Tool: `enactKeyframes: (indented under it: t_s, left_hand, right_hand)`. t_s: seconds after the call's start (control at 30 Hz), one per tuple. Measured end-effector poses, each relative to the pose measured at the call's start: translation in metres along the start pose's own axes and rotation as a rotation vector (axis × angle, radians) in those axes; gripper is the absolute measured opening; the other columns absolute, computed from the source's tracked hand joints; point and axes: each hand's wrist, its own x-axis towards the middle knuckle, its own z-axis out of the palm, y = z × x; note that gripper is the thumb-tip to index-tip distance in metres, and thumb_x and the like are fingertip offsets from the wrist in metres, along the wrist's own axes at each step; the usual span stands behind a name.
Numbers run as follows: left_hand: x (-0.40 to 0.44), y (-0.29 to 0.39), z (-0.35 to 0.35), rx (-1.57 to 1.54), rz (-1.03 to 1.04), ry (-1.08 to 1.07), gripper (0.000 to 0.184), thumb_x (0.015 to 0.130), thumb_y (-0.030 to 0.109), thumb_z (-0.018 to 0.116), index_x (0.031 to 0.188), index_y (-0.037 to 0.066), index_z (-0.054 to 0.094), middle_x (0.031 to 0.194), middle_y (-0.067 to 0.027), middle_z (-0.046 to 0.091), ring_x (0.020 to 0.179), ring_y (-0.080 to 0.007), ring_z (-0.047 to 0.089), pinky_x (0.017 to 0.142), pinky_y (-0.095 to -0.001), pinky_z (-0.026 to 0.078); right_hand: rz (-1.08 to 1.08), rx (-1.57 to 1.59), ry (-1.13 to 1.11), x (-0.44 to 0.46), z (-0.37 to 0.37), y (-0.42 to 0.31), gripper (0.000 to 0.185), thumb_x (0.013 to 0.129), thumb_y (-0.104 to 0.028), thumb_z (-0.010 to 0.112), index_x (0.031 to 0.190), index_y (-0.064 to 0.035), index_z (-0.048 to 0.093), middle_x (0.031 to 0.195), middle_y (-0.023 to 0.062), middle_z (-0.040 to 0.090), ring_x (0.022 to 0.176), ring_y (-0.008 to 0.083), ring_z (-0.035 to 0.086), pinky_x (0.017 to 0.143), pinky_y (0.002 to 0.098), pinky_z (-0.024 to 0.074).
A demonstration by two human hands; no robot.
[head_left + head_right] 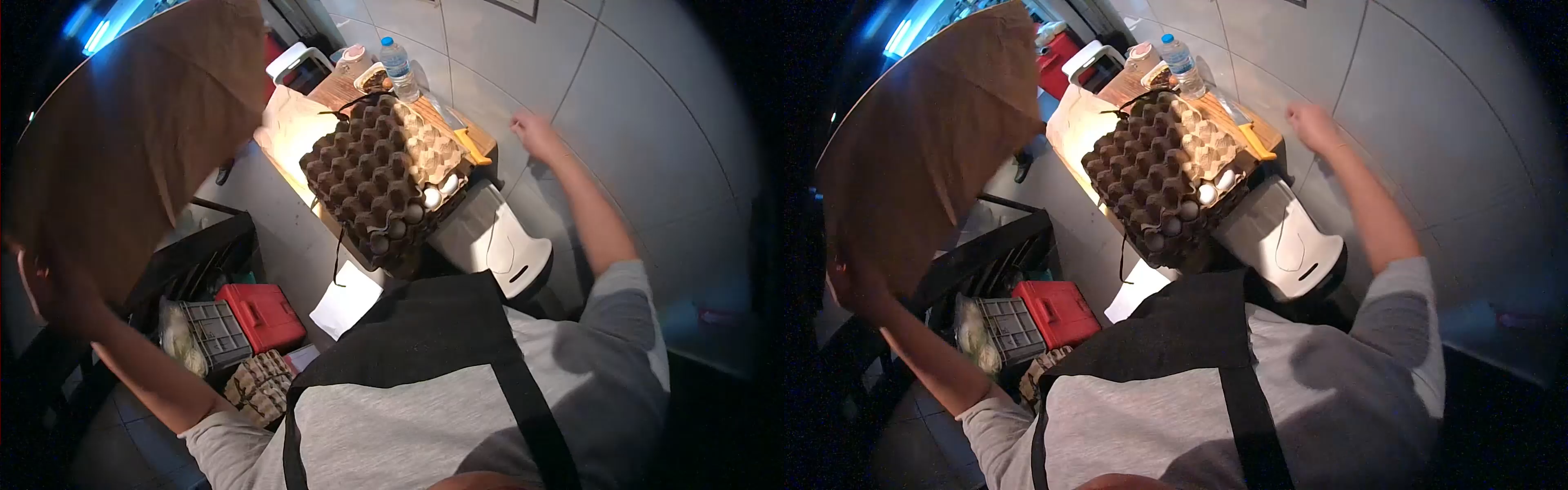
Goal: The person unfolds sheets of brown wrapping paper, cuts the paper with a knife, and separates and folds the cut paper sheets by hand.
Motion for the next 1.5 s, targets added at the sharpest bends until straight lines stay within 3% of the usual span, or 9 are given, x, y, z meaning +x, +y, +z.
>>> enactKeyframes:
  t_s: [0.2,0.27,0.3,0.37,0.47,0.6,1.17,1.27,1.5]
  left_hand:
    - [-0.124,0.157,0.119,0.051,0.407,-0.535,0.026,0.081,-0.001,0.057,0.107,0.001,0.062,0.1,-0.0123,0.061,0.091,-0.0206,0.06,0.076,-0.0292,0.05]
    - [-0.203,0.189,0.164,-0.424,0.318,-0.557,0.043,0.071,0.005,0.062,0.114,0.008,0.062,0.089,-0.0078,0.061,0.078,-0.0215,0.058,0.069,-0.0324,0.05]
    - [-0.241,0.205,0.175,-0.625,0.12,-0.922,0.044,0.073,0.008,0.061,0.117,0.009,0.058,0.095,-0.0083,0.06,0.086,-0.0236,0.057,0.074,-0.0351,0.049]
    - [-0.293,0.221,0.203,-0.593,0.304,-1.121,0.042,0.079,0.009,0.058,0.121,0.009,0.055,0.109,-0.0104,0.058,0.103,-0.0262,0.056,0.084,-0.0379,0.047]
    - [-0.279,0.215,0.192,-0.52,0.393,-0.901,0.045,0.074,0.013,0.067,0.117,0.007,0.058,0.123,-0.012,0.053,0.114,-0.0283,0.052,0.093,-0.0402,0.042]
    - [-0.316,0.201,0.218,-0.752,-0.522,-0.894,0.088,0.074,0.021,0.073,0.142,0.001,0.022,0.136,-0.0244,0.034,0.123,-0.0378,0.042,0.099,-0.0436,0.038]
    - [-0.327,0.172,0.199,-0.903,-0.188,-0.648,0.052,0.073,0.026,0.071,0.119,0.013,0.054,0.133,-0.018,0.039,0.129,-0.0443,0.03,0.105,-0.0515,0.03]
    - [-0.336,0.139,0.161,-0.912,-0.301,-0.667,0.052,0.072,0.025,0.073,0.12,0.014,0.056,0.136,-0.0176,0.038,0.129,-0.0435,0.031,0.104,-0.0501,0.031]
    - [-0.472,-0.024,0.025,-0.444,-0.737,-0.842,0.044,0.07,0.015,0.072,0.113,0.013,0.061,0.132,-0.0179,0.043,0.128,-0.0391,0.034,0.105,-0.048,0.031]
  right_hand:
    - [0.224,-0.007,-0.301,0.052,0.118,-0.002,0.031,0.084,-0.02,0.055,0.111,-0.0064,0.059,0.109,0.0199,0.06,0.104,0.0331,0.057,0.089,0.0404,0.0456]
    - [0.111,-0.048,-0.212,0.063,0.193,0.041,0.037,0.088,-0.025,0.048,0.119,-0.0053,0.052,0.12,0.0198,0.055,0.112,0.0371,0.052,0.095,0.0421,0.0428]
    - [0.213,-0.045,-0.226,0.065,0.216,0.05,0.037,0.089,-0.024,0.046,0.121,-0.0058,0.05,0.123,0.0197,0.053,0.113,0.038,0.051,0.096,0.0429,0.042]
    - [0.411,-0.049,-0.277,0.062,0.252,0.057,0.038,0.09,-0.021,0.041,0.125,-0.007,0.047,0.128,0.0197,0.05,0.116,0.0399,0.049,0.097,0.0444,0.0405]
    - [0.338,-0.185,-0.223,0.065,0.254,0.051,0.037,0.091,-0.018,0.036,0.125,-0.0054,0.046,0.128,0.0215,0.048,0.116,0.0434,0.048,0.096,0.047,0.0411]
    - [0.381,-0.073,-0.304,0.07,0.261,0.072,0.039,0.085,-0.019,0.047,0.12,-0.0025,0.05,0.117,0.0245,0.055,0.109,0.0415,0.053,0.093,0.0458,0.0439]
    - [0.174,0.087,0.121,-0.036,0.08,0.009,0.04,0.086,-0.03,0.062,0.112,-0.0011,0.054,0.088,0.0169,0.062,0.081,0.03,0.061,0.072,0.0389,0.0467]
    - [0.44,0.311,-0.01,-0.035,0.035,-0.081,0.037,0.089,-0.03,0.06,0.111,-0.0007,0.055,0.09,0.012,0.062,0.08,0.023,0.059,0.073,0.0347,0.0466]
    - [0.132,0.053,0.12,-0.009,0.034,-0.2,0.046,0.089,-0.028,0.059,0.128,-0.0059,0.047,0.091,0.0111,0.06,0.089,0.0203,0.059,0.075,0.0361,0.0477]
